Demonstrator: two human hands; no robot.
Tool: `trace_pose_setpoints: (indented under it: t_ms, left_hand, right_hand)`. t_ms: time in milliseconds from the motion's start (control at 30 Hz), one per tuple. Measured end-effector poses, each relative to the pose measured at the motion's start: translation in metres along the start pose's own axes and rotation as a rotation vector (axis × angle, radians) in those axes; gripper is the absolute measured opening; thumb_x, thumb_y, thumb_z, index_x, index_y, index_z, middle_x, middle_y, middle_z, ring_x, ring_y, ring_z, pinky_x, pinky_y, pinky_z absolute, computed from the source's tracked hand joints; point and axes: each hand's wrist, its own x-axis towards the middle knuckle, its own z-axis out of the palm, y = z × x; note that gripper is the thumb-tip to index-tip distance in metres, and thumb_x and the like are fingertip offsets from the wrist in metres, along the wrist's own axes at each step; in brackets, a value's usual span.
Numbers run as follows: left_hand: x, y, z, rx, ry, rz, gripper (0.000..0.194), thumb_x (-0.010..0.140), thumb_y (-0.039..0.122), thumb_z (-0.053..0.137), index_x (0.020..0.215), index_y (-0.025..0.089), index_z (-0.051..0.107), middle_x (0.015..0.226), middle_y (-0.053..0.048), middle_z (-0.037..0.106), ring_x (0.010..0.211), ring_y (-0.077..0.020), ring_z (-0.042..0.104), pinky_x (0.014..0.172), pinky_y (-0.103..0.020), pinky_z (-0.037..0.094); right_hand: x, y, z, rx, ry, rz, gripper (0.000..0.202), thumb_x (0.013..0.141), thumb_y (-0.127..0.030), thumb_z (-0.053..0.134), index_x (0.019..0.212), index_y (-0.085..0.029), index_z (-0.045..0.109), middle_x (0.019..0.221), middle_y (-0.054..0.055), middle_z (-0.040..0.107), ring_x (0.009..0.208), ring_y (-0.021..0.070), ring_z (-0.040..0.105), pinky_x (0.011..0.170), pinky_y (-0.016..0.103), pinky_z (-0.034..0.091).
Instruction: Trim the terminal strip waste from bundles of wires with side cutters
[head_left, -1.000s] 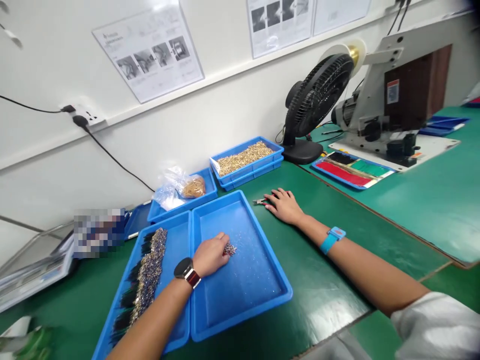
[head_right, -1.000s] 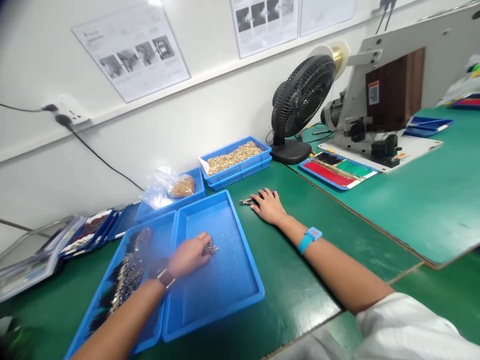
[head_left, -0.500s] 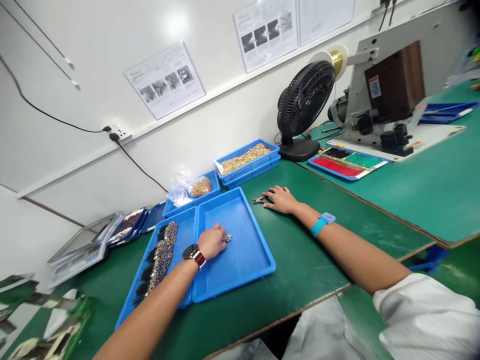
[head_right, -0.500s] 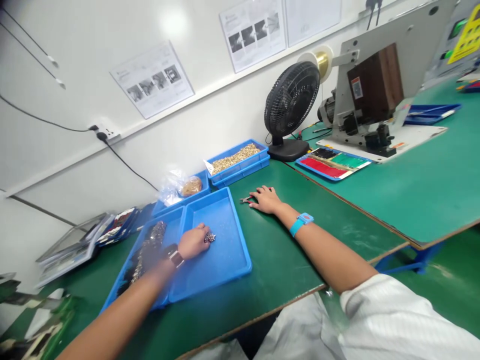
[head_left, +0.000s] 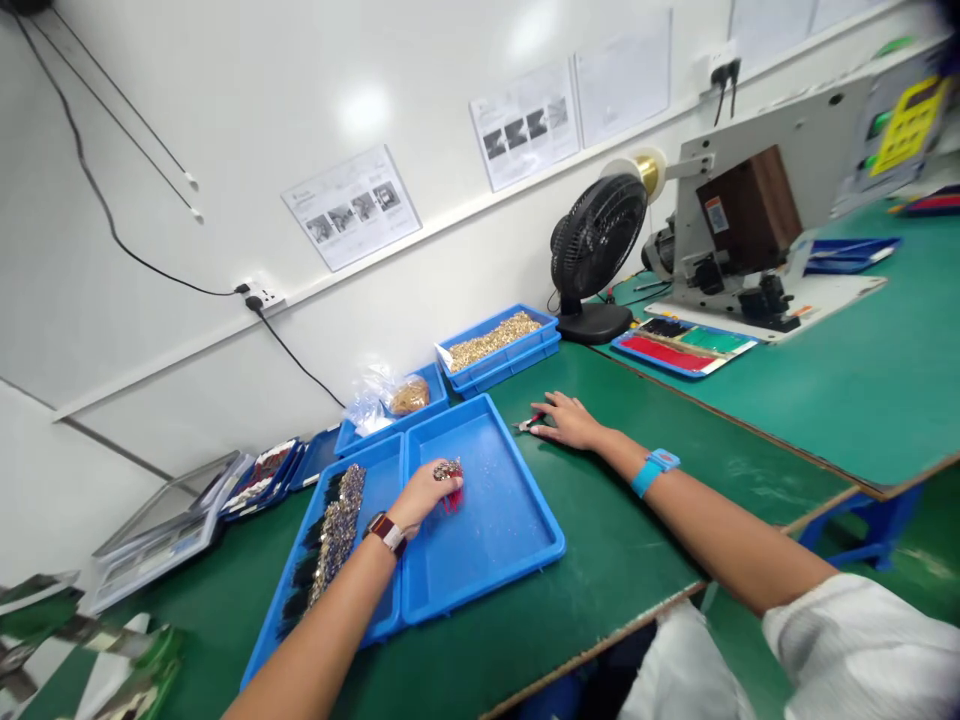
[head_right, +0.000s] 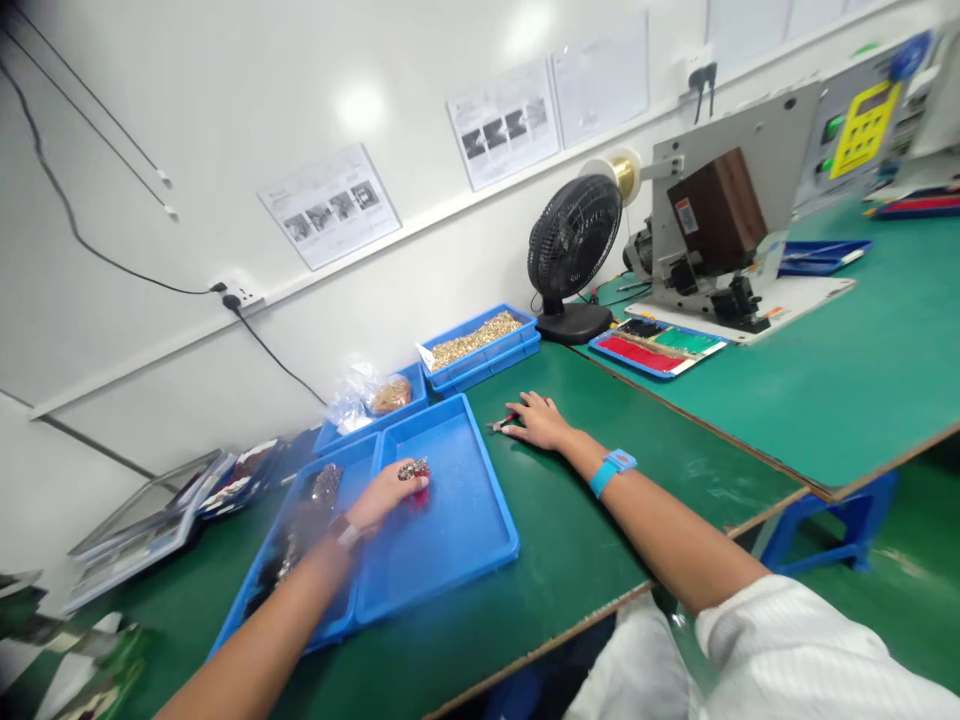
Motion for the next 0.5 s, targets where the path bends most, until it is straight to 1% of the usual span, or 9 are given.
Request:
trace_pose_setpoints:
  t_ms: [33,100,167,200,267,300,333,433,500]
  left_hand:
    - [0.002,0.0,-0.005,-0.103,0.015,0.001,0.034,0.077,0.047,0.08,0.086,0.018,0.067,0.071,-0.001,0.066,0.061,-0.0156,0.06,0.056,-0.024,0.041]
    - [0.007,0.001,-0.013,-0.288,0.051,0.009,0.041,0.075,0.053,0.081,0.088,0.017,0.065,0.07,0.0,0.064,0.054,-0.0118,0.055,0.048,-0.022,0.031]
    - [0.012,0.002,-0.016,-0.462,0.09,0.035,0.047,0.071,0.054,0.086,0.089,0.017,0.065,0.072,0.001,0.064,0.053,-0.0095,0.053,0.046,-0.021,0.028]
    - [0.013,0.003,-0.017,-0.541,0.106,0.051,0.049,0.069,0.054,0.089,0.09,0.016,0.066,0.073,0.0,0.065,0.054,-0.0089,0.054,0.046,-0.02,0.029]
    - [0.017,0.006,-0.015,-0.677,0.128,0.081,0.051,0.066,0.052,0.093,0.092,0.016,0.067,0.075,0.0,0.066,0.057,-0.0089,0.055,0.048,-0.02,0.034]
    - [0.018,0.008,-0.014,-0.734,0.135,0.092,0.052,0.066,0.051,0.094,0.093,0.016,0.068,0.077,0.0,0.067,0.058,-0.0092,0.056,0.05,-0.02,0.036]
    - [0.019,0.009,-0.012,-0.783,0.142,0.1,0.053,0.066,0.05,0.095,0.096,0.016,0.069,0.078,0.001,0.067,0.059,-0.0093,0.056,0.051,-0.02,0.038]
    - [0.021,0.01,-0.01,-0.882,0.166,0.1,0.056,0.066,0.048,0.097,0.104,0.016,0.071,0.083,0.001,0.069,0.06,-0.0084,0.055,0.052,-0.019,0.039]
    - [0.022,0.009,-0.01,-0.92,0.179,0.096,0.055,0.068,0.047,0.098,0.106,0.016,0.072,0.087,0.0,0.069,0.063,-0.0086,0.056,0.053,-0.018,0.04]
  right_hand:
    - [-0.005,-0.013,-0.005,0.022,0.047,0.008,0.048,0.103,-0.042,0.07,0.145,-0.02,0.06,0.154,0.014,0.054,0.138,0.0353,0.055,0.114,0.063,0.045]
    - [-0.014,-0.047,-0.012,0.076,0.123,-0.023,0.049,0.106,-0.044,0.065,0.15,-0.022,0.057,0.157,0.014,0.052,0.141,0.0352,0.053,0.118,0.063,0.042]
    - [-0.023,-0.09,-0.013,0.14,0.12,-0.111,0.059,0.105,-0.05,0.064,0.155,-0.021,0.052,0.155,0.016,0.056,0.14,0.0348,0.055,0.117,0.061,0.044]
    - [-0.025,-0.112,-0.011,0.168,0.102,-0.157,0.067,0.104,-0.055,0.065,0.159,-0.021,0.048,0.155,0.017,0.056,0.14,0.0346,0.056,0.117,0.06,0.044]
    - [-0.026,-0.153,-0.004,0.205,0.055,-0.221,0.085,0.095,-0.066,0.071,0.162,-0.02,0.046,0.156,0.02,0.056,0.143,0.037,0.054,0.117,0.055,0.045]
    - [-0.025,-0.17,-0.001,0.217,0.031,-0.236,0.09,0.092,-0.069,0.073,0.161,-0.018,0.047,0.154,0.021,0.058,0.142,0.0381,0.055,0.114,0.053,0.047]
    - [-0.022,-0.185,0.001,0.228,0.009,-0.242,0.09,0.091,-0.069,0.074,0.16,-0.017,0.048,0.151,0.021,0.061,0.139,0.0382,0.058,0.111,0.051,0.049]
    - [-0.011,-0.214,0.007,0.253,-0.038,-0.24,0.076,0.092,-0.061,0.075,0.151,-0.019,0.056,0.137,0.016,0.071,0.123,0.0345,0.069,0.1,0.043,0.054]
    - [-0.005,-0.222,0.011,0.255,-0.046,-0.217,0.069,0.091,-0.055,0.077,0.147,-0.02,0.058,0.136,0.017,0.071,0.12,0.0353,0.069,0.099,0.043,0.053]
